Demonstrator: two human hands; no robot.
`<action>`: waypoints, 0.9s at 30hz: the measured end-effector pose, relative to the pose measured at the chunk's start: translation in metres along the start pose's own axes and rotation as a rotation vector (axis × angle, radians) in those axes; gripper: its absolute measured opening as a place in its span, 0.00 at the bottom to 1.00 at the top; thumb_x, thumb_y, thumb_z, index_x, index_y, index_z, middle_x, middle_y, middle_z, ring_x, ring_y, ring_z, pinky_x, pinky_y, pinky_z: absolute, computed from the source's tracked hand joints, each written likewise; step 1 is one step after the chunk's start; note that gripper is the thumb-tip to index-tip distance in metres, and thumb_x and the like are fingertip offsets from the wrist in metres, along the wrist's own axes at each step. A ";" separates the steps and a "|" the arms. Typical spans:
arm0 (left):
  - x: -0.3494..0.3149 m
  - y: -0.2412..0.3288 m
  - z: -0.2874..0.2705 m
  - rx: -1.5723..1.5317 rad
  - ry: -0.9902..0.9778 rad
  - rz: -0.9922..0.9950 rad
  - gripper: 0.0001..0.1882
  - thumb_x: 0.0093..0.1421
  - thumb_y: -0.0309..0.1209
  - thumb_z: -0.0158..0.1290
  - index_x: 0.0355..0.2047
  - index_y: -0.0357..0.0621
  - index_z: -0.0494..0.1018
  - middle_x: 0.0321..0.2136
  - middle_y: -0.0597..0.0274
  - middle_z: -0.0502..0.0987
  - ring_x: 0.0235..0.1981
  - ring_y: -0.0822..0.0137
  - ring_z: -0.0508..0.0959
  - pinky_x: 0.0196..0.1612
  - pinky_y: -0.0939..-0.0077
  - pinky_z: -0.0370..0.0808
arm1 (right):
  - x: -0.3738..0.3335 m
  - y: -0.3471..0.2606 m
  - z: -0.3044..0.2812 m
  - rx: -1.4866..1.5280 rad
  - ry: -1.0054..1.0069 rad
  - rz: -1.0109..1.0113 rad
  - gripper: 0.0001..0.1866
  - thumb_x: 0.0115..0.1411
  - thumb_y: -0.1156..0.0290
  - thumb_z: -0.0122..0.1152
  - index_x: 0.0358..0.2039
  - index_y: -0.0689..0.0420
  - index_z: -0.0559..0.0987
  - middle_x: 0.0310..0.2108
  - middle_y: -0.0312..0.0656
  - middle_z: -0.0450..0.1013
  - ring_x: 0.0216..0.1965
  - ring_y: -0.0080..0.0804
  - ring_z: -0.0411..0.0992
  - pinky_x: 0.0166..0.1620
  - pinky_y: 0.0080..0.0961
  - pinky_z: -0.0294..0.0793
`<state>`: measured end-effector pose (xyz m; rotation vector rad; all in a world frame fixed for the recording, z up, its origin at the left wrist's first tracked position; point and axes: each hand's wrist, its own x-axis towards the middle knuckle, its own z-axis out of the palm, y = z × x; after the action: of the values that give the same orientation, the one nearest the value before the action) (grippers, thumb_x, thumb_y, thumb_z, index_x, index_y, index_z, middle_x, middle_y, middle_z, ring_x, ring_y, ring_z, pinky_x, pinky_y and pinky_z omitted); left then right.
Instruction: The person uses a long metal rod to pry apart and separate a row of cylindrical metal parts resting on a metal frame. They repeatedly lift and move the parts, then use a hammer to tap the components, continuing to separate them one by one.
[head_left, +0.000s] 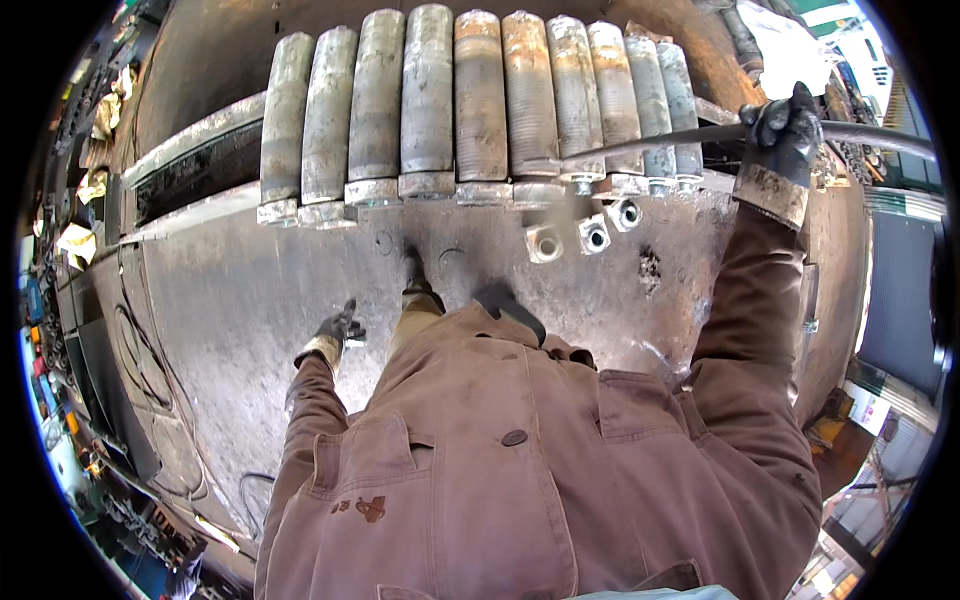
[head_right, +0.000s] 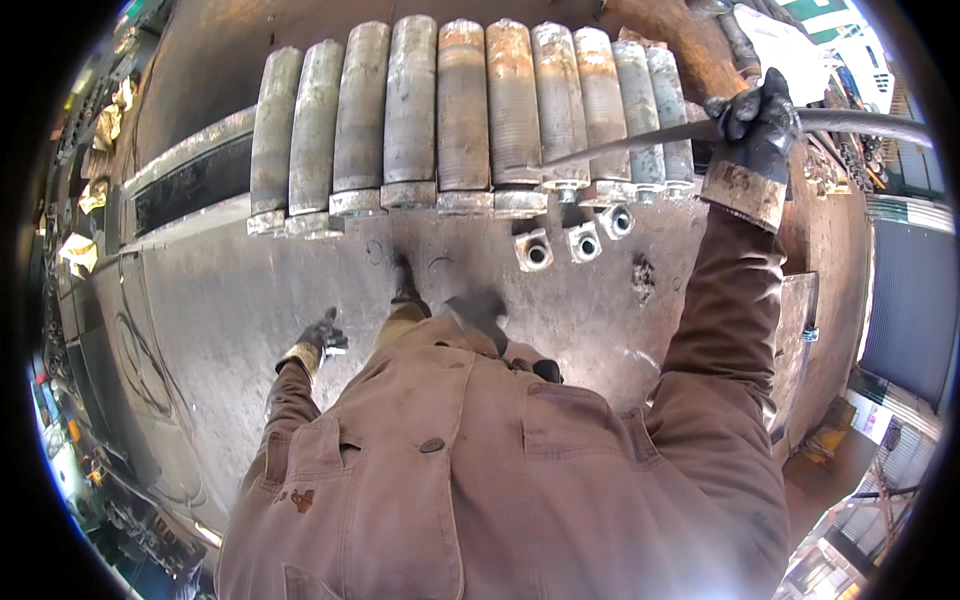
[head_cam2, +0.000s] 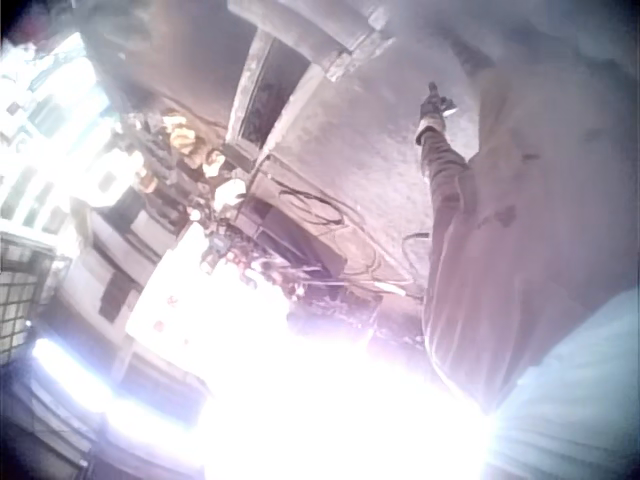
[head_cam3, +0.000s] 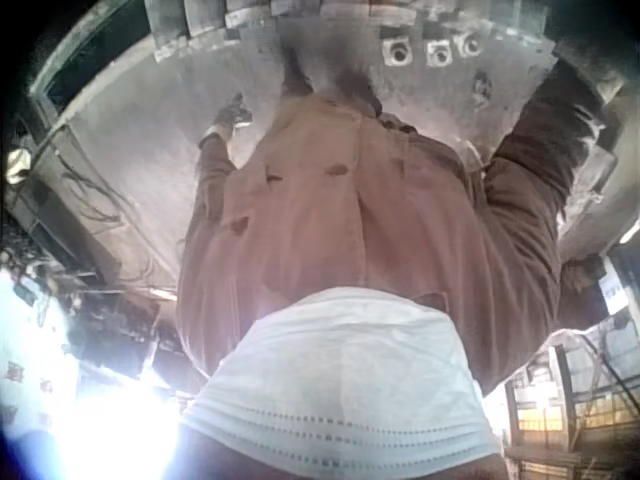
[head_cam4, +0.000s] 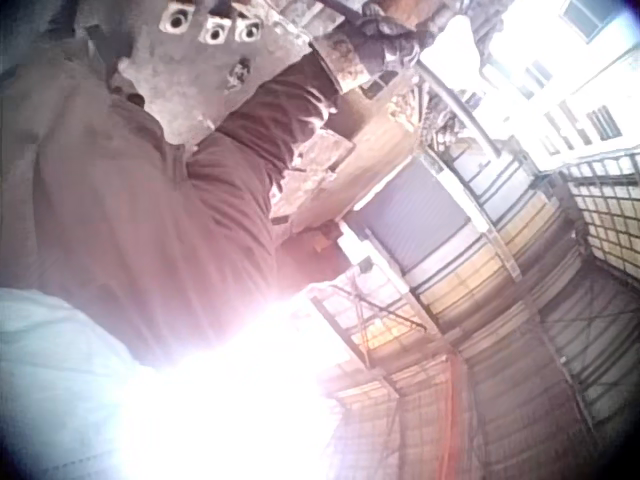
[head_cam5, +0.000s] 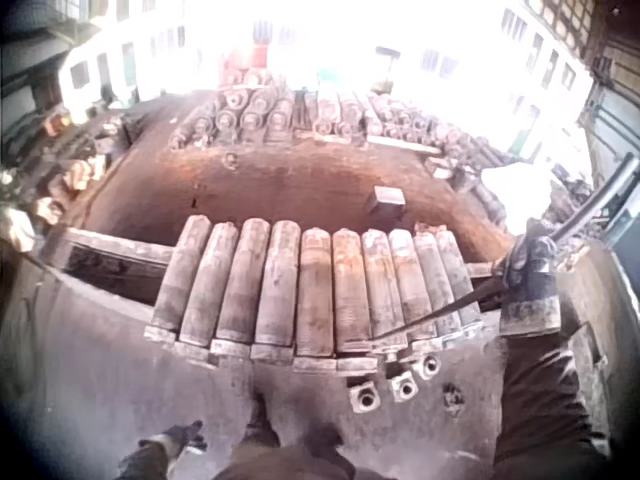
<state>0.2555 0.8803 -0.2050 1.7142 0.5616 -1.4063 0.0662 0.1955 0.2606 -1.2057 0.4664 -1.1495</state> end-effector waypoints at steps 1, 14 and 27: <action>-0.031 0.019 0.022 0.081 0.089 0.025 0.44 0.63 0.63 0.51 0.53 0.25 0.69 0.40 0.42 0.81 0.35 0.54 0.84 0.33 0.60 0.81 | 0.004 -0.001 -0.015 -0.022 0.011 0.007 0.13 0.68 0.60 0.56 0.28 0.50 0.79 0.12 0.31 0.65 0.10 0.25 0.58 0.26 0.34 0.66; -0.081 0.010 0.034 0.162 0.066 -0.075 0.44 0.61 0.69 0.46 0.50 0.35 0.72 0.40 0.51 0.84 0.36 0.60 0.84 0.39 0.65 0.71 | 0.013 -0.137 -0.008 -0.090 -0.389 -0.070 0.19 0.71 0.59 0.50 0.51 0.59 0.77 0.16 0.31 0.65 0.09 0.26 0.57 0.30 0.34 0.71; -0.075 0.000 0.015 0.129 0.059 -0.130 0.47 0.60 0.69 0.49 0.52 0.29 0.71 0.44 0.47 0.82 0.36 0.56 0.84 0.34 0.65 0.75 | -0.057 0.045 0.019 -0.090 -0.067 0.107 0.25 0.67 0.55 0.59 0.14 0.53 0.71 0.10 0.39 0.65 0.08 0.31 0.62 0.17 0.32 0.71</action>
<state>0.2261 0.8799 -0.1345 1.8553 0.6365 -1.5151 0.0779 0.2509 0.2113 -1.2782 0.5301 -1.0027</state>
